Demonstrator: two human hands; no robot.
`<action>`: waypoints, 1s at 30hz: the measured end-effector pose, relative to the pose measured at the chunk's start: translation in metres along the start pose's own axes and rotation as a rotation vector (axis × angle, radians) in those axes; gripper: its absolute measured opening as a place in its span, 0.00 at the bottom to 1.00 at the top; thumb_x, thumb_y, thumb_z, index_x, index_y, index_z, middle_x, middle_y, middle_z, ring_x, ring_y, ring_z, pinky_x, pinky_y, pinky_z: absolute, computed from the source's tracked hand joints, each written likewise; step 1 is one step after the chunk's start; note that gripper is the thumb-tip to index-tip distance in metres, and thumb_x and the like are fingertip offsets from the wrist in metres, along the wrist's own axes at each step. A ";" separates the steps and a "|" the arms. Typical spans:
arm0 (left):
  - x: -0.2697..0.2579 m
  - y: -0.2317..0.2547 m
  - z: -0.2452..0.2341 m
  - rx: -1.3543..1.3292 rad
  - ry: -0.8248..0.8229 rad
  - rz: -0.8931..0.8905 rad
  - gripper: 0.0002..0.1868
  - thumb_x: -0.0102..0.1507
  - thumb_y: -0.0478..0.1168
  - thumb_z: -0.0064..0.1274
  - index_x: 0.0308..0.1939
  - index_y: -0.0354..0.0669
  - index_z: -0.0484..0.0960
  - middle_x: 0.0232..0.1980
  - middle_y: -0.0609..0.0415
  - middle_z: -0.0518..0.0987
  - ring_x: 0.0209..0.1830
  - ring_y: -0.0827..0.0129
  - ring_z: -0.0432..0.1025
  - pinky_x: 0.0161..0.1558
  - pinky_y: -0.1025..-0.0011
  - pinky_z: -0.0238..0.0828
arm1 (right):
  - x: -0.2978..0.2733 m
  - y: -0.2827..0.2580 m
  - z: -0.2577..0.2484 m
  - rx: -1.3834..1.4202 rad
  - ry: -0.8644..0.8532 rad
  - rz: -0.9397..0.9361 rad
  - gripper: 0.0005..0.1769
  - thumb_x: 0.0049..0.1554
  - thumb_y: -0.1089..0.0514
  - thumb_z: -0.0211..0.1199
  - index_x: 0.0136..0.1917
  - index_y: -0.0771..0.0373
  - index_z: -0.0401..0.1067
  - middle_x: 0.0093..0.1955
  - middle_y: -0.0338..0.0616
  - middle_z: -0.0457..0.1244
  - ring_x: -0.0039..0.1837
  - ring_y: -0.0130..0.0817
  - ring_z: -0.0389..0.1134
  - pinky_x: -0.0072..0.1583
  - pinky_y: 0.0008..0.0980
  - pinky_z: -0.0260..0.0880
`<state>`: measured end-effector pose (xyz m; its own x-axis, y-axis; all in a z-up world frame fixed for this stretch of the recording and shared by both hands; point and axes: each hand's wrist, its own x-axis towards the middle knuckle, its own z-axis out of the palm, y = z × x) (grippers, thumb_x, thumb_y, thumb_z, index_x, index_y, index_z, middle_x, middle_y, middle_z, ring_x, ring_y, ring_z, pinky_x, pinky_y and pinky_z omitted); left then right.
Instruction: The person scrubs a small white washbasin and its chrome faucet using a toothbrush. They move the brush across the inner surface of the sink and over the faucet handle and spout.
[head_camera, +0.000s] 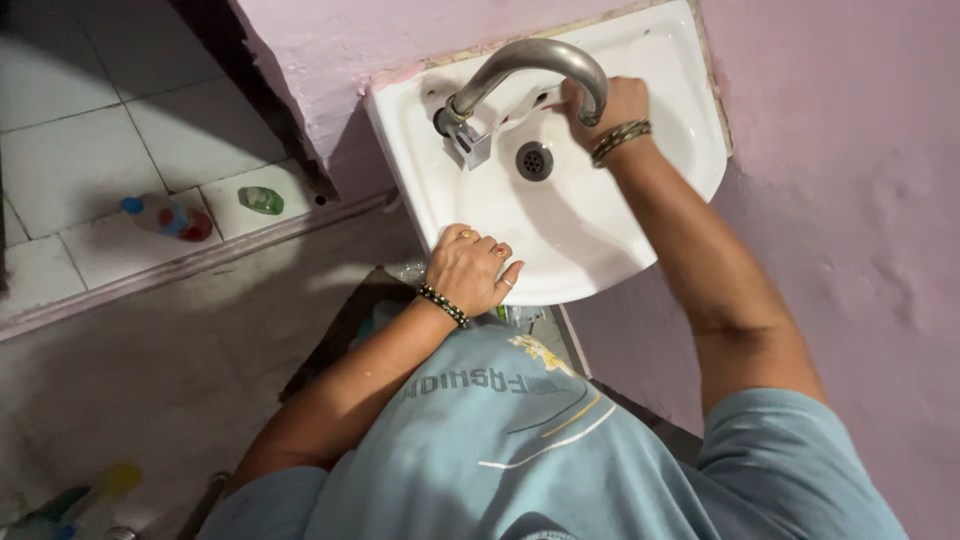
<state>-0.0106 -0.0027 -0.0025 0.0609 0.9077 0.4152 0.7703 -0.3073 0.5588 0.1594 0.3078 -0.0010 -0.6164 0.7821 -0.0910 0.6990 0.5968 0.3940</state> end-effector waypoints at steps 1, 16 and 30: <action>0.000 -0.001 -0.001 -0.010 -0.012 -0.003 0.15 0.64 0.50 0.54 0.31 0.44 0.87 0.32 0.50 0.81 0.35 0.56 0.75 0.56 0.57 0.64 | 0.002 0.008 0.004 -0.019 0.003 0.031 0.18 0.63 0.41 0.59 0.41 0.51 0.80 0.41 0.46 0.71 0.45 0.47 0.73 0.46 0.45 0.67; -0.004 -0.001 0.002 -0.032 -0.002 -0.014 0.15 0.64 0.50 0.54 0.33 0.43 0.87 0.32 0.50 0.81 0.35 0.56 0.75 0.55 0.57 0.64 | 0.005 -0.001 0.021 0.182 -0.246 0.194 0.24 0.71 0.40 0.51 0.47 0.52 0.81 0.44 0.50 0.72 0.47 0.48 0.73 0.47 0.48 0.68; -0.003 -0.003 0.002 -0.007 -0.016 -0.029 0.15 0.64 0.50 0.55 0.32 0.43 0.86 0.31 0.50 0.81 0.34 0.55 0.75 0.55 0.58 0.65 | 0.015 0.030 0.000 0.146 -0.186 0.128 0.20 0.60 0.37 0.63 0.45 0.54 0.80 0.40 0.50 0.71 0.43 0.47 0.74 0.43 0.46 0.68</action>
<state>-0.0117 -0.0038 -0.0069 0.0488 0.9206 0.3874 0.7672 -0.2829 0.5757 0.1712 0.3374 0.0092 -0.4517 0.8646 -0.2201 0.8203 0.4995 0.2787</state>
